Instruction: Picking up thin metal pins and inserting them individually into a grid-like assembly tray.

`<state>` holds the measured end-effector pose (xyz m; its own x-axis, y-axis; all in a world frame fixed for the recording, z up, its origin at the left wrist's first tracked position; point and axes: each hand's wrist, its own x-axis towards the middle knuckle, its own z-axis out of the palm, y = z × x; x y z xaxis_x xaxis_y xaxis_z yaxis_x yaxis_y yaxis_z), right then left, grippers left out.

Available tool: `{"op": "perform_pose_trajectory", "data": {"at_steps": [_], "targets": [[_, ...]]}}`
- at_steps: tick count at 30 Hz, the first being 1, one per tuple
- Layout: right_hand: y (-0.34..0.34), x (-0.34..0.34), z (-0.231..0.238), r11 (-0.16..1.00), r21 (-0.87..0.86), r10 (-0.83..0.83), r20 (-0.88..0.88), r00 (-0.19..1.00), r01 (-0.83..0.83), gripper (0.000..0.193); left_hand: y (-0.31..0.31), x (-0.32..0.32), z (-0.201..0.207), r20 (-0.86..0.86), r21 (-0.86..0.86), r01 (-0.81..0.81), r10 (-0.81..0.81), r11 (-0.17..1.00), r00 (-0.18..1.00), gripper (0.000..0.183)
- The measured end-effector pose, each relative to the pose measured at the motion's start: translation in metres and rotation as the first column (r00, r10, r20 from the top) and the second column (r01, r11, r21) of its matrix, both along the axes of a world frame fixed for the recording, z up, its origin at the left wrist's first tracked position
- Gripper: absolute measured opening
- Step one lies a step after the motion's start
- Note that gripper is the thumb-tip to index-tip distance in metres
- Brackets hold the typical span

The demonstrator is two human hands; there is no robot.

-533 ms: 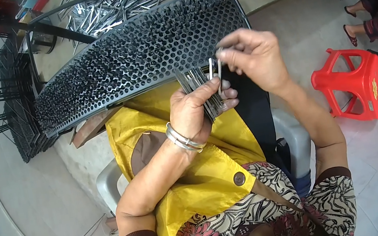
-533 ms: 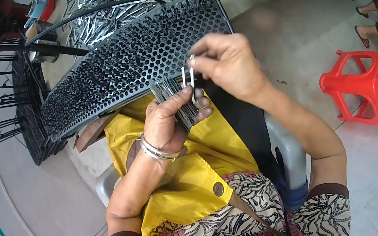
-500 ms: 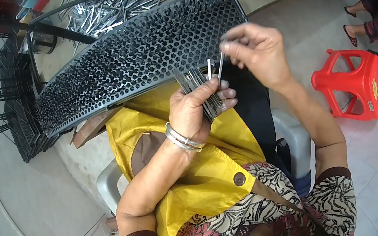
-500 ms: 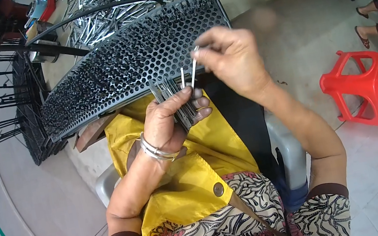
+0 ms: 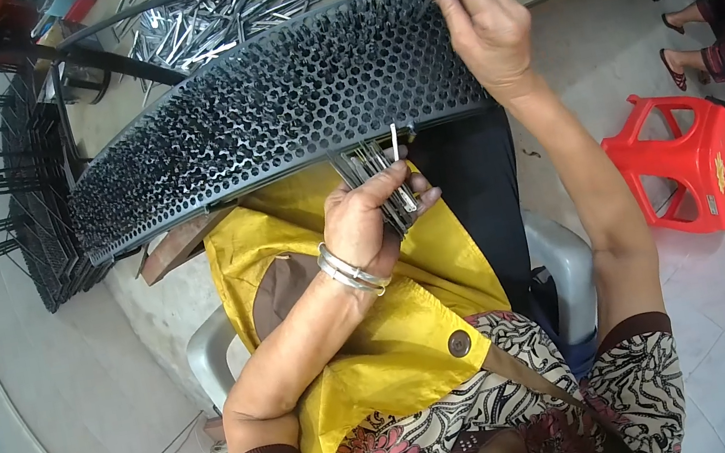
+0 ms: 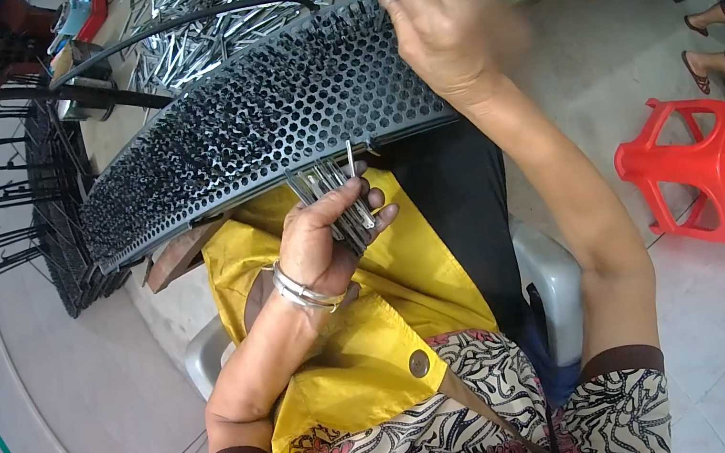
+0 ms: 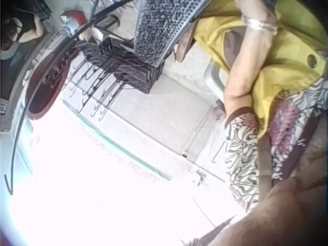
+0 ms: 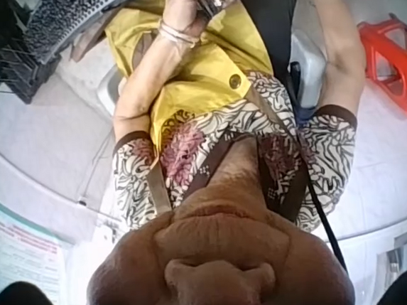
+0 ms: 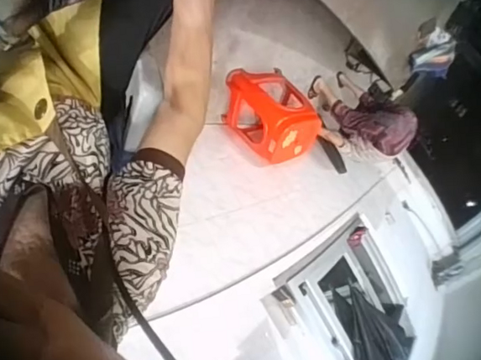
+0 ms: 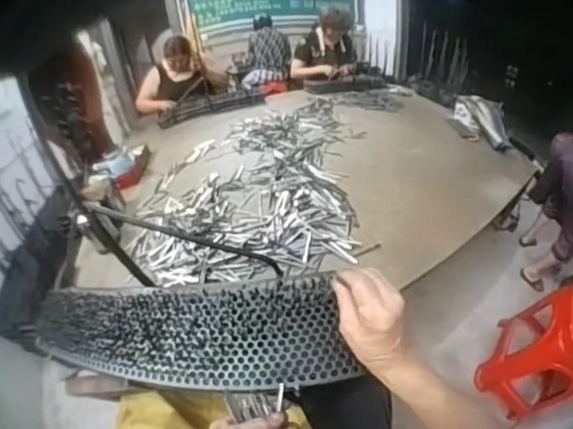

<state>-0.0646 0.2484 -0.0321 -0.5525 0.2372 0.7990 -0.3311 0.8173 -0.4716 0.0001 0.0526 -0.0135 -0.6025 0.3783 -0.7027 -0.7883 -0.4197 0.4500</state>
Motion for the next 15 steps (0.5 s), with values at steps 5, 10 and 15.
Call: {"op": "perform_pose_trajectory", "data": {"at_steps": [5,10,15], "targets": [[0.001,0.000,-0.013,0.942,0.308,0.093,0.139,0.986,-0.132,0.013,-0.001,0.000,0.004,-0.034,-0.022,0.041,-0.042,0.999,0.999,0.016],[-0.021,0.031,0.009,0.976,0.062,0.197,0.171,0.965,-0.210,0.015,0.002,-0.004,0.008,-0.044,0.005,-0.018,0.018,1.000,0.999,0.009],[-0.049,0.073,0.028,0.646,-0.734,0.691,0.446,0.569,-0.209,0.015,0.005,-0.008,0.011,-0.094,0.025,0.022,-0.019,0.999,0.995,0.012]]}}
